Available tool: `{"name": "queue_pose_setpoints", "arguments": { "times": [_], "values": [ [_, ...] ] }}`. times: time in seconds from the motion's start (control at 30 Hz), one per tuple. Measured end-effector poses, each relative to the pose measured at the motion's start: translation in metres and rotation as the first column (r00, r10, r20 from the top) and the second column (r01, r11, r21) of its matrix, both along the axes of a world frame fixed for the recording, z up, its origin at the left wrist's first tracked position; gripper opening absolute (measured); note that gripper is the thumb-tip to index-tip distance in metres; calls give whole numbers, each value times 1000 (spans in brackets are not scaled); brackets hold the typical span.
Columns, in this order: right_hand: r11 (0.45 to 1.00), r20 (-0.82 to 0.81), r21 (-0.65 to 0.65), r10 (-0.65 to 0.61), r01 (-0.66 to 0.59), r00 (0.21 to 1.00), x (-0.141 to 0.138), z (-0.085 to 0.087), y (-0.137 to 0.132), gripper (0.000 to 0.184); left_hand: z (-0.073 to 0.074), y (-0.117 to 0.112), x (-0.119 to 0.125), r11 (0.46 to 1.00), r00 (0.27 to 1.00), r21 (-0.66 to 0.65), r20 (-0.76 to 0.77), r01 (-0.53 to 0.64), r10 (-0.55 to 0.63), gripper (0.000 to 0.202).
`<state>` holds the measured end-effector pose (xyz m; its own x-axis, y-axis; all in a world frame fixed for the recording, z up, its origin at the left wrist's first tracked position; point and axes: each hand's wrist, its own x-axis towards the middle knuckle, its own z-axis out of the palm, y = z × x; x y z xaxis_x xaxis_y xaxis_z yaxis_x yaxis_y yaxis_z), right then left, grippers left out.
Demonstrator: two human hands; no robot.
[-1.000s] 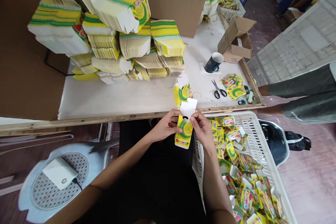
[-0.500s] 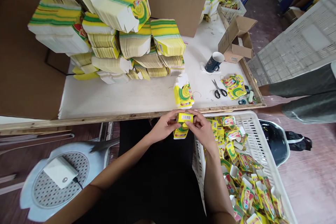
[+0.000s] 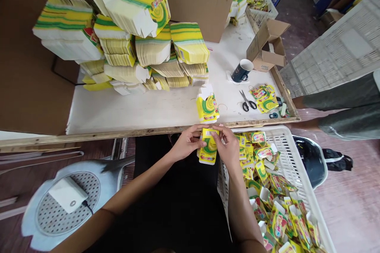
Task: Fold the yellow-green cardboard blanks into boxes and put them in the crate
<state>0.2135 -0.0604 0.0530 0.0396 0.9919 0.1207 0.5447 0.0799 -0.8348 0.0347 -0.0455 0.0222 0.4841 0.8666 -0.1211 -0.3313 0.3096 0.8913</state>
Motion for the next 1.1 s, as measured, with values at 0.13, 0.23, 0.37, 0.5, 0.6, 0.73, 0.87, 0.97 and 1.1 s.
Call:
{"name": "queue_pose_setpoints", "arguments": {
  "times": [0.13,0.23,0.37,0.5,0.6,0.73,0.87,0.97,1.1],
  "values": [
    [998,-17,25,-63,64,998,12,4,-4,30,3,-3,9,976,995,220,-93,-3,24,65],
    [959,154,178,-248,220,956,34,11,-9,32,0,10,15,839,934,543,-311,24,175,66],
    [949,229,203,-285,241,931,49,11,-11,39,-17,39,20,690,714,709,-560,149,421,57],
    [969,13,-14,-245,245,970,34,-7,-6,36,-33,49,20,648,696,742,-556,170,454,44],
    [947,-230,-130,-316,293,920,19,-24,1,45,-35,37,16,634,760,763,-484,125,433,44],
    [918,-412,-233,-391,320,823,9,-44,13,62,-30,24,14,617,826,780,-411,101,385,35],
    [917,-397,-203,-397,343,827,7,-56,20,64,-33,32,17,588,776,800,-444,118,449,33],
    [928,-376,-173,-372,330,849,7,-56,19,58,-39,37,16,586,774,805,-426,89,468,29],
    [921,-479,-211,-388,326,787,7,-44,14,56,-37,24,14,545,870,838,-292,31,398,26]
  ]
}}
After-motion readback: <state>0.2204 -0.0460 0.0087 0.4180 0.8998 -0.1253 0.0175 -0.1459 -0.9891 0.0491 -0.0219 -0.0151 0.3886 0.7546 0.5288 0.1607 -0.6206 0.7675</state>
